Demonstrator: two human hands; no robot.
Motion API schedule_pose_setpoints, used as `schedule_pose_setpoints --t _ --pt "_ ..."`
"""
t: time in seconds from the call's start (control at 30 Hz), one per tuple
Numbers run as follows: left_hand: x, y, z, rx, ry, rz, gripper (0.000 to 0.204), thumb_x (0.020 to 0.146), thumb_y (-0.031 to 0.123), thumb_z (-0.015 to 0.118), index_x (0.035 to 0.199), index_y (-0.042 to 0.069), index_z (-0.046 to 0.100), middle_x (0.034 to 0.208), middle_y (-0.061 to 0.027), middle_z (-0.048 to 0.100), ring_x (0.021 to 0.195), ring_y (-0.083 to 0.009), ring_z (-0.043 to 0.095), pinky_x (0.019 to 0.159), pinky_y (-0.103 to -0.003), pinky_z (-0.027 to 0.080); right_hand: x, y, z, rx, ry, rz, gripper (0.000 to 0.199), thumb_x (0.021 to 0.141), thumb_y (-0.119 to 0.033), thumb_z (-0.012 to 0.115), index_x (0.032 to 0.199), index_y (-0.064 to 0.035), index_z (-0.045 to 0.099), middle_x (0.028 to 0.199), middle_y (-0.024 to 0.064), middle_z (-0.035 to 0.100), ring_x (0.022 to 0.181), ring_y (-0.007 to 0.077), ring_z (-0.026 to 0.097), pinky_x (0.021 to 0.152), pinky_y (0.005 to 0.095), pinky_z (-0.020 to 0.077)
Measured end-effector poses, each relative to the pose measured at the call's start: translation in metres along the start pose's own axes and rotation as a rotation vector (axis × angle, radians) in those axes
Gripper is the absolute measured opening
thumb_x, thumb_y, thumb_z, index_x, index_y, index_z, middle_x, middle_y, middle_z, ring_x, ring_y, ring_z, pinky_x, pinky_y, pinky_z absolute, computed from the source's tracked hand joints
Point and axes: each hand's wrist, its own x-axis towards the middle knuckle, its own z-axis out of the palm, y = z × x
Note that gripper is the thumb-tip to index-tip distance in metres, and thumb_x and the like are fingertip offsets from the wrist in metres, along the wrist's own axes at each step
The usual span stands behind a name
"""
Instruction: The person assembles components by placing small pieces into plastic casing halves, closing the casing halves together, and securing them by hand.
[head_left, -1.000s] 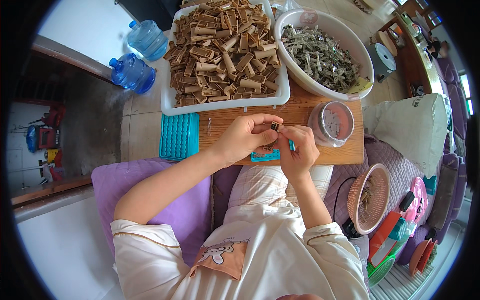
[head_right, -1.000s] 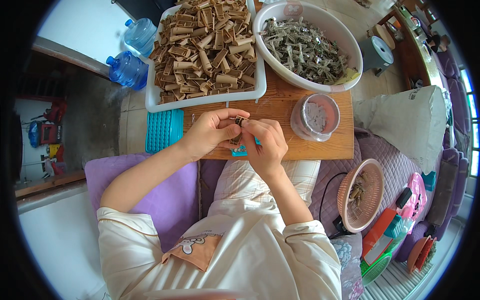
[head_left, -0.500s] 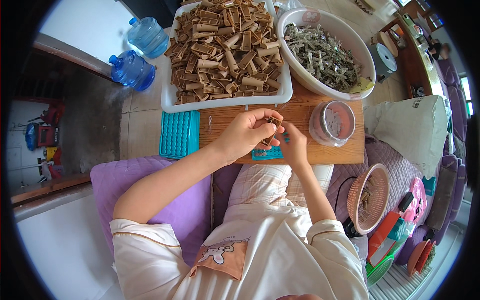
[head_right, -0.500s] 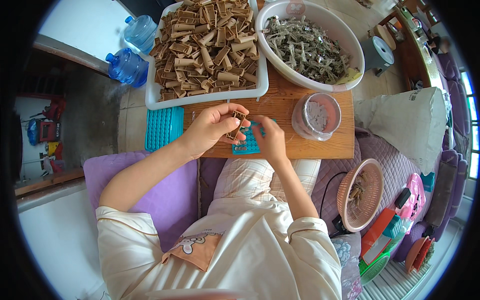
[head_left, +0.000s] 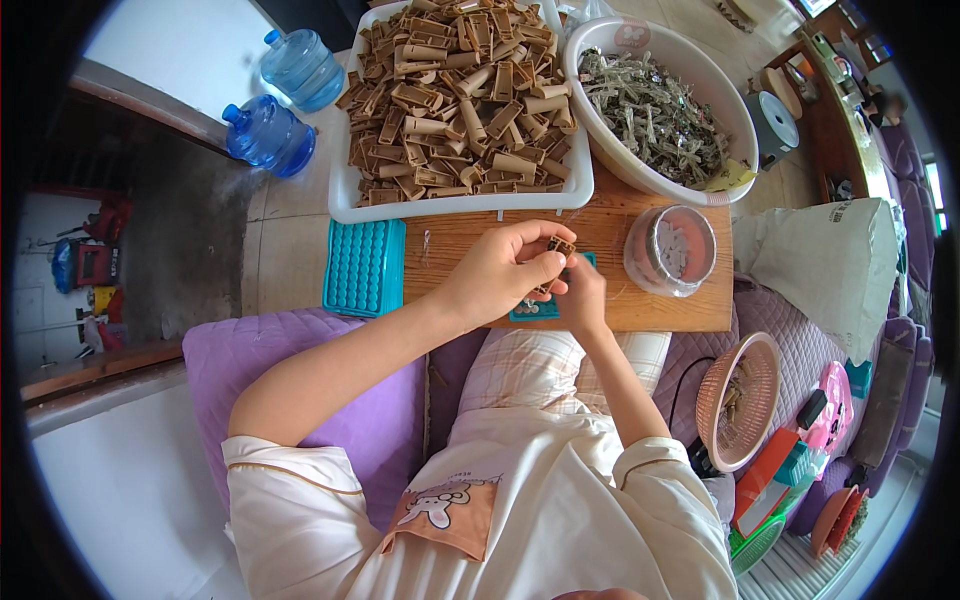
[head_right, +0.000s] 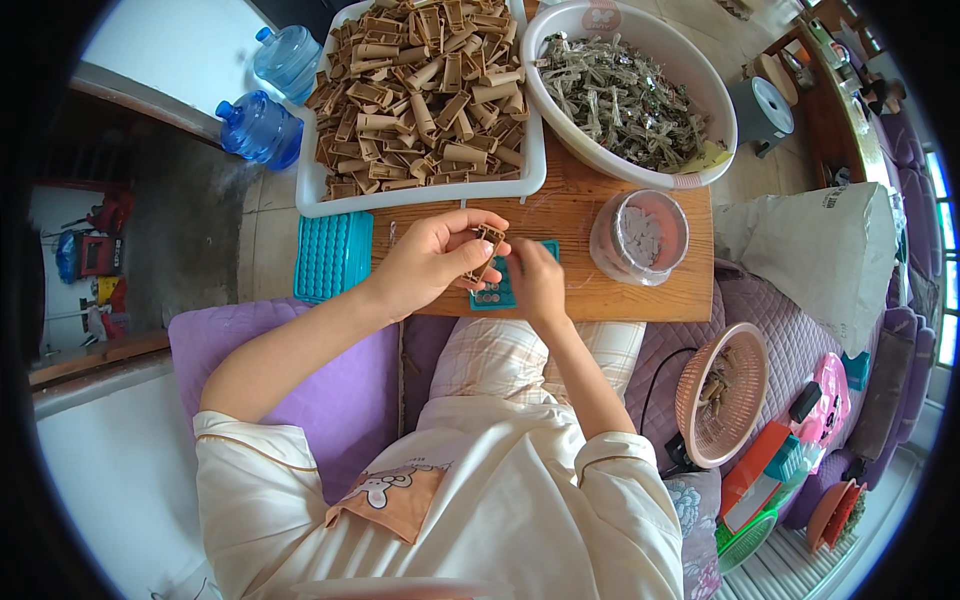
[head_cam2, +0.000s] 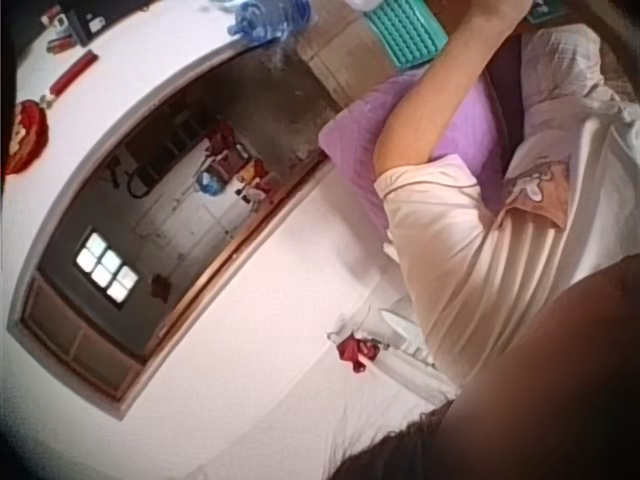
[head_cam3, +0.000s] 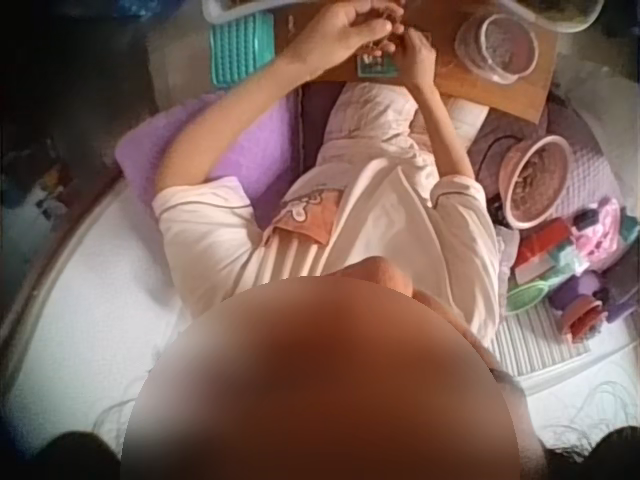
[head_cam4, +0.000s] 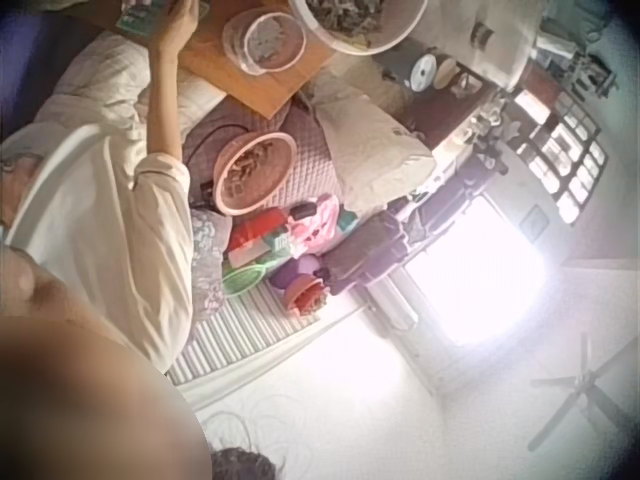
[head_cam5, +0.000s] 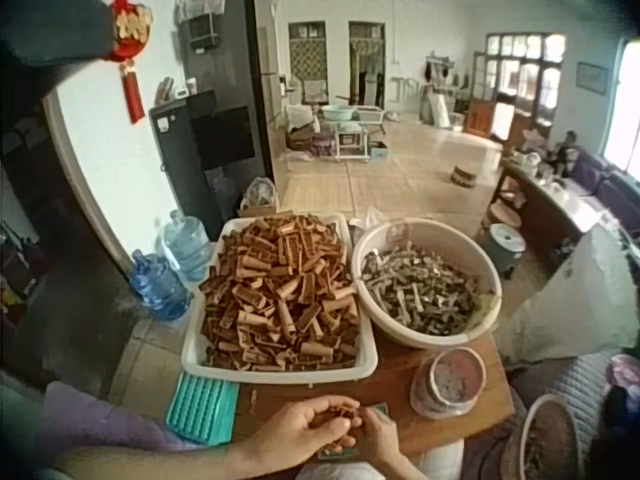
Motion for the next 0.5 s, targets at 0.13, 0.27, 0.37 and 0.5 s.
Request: schedule_pose_setpoints --t 0.13,0.27,0.37,0.5 --pt "-0.003 -0.004 0.005 0.007 -0.028 0.021 0.029 0.087 0.010 0.047 0.115 0.002 0.045 0.099 -0.0090 0.057 0.076 -0.0085 0.057 0.066 -0.024 0.050 0.007 -0.038 -0.034 0.346 0.337 0.142 0.015 0.072 0.003 0.061 0.086 0.0013 0.058 0.079 0.0126 0.061 0.070 0.0175 0.061 0.062 0.0250 0.0482" --pt "-0.007 -0.004 0.007 0.004 -0.045 -0.008 0.030 0.087 0.009 0.049 0.115 0.002 0.045 0.093 -0.0046 0.056 0.077 -0.0084 0.055 0.068 -0.023 0.050 0.005 -0.079 -0.057 0.289 0.408 -0.075 0.019 0.069 0.006 0.064 0.086 0.0016 0.057 0.079 0.0127 0.061 0.068 0.0188 0.061 0.061 0.0248 0.0488" --pt "-0.005 -0.008 0.009 0.027 -0.065 0.028 0.031 0.086 0.010 0.050 0.116 0.002 0.044 0.089 -0.0024 0.055 0.079 -0.0075 0.054 0.067 -0.023 0.051 0.004 -0.086 -0.059 0.076 0.440 -0.384 0.024 0.064 0.009 0.064 0.084 -0.0006 0.056 0.078 0.0104 0.061 0.066 0.0208 0.061 0.059 0.0259 0.0492" --pt "-0.003 -0.010 0.009 0.019 -0.062 0.018 0.030 0.086 0.009 0.050 0.115 0.003 0.045 0.089 -0.0019 0.055 0.079 -0.0067 0.053 0.066 -0.023 0.051 0.009 -0.086 -0.057 0.035 0.430 -0.483 0.024 0.064 0.009 0.063 0.085 -0.0007 0.056 0.078 0.0099 0.061 0.070 0.0215 0.060 0.062 0.0279 0.0493"
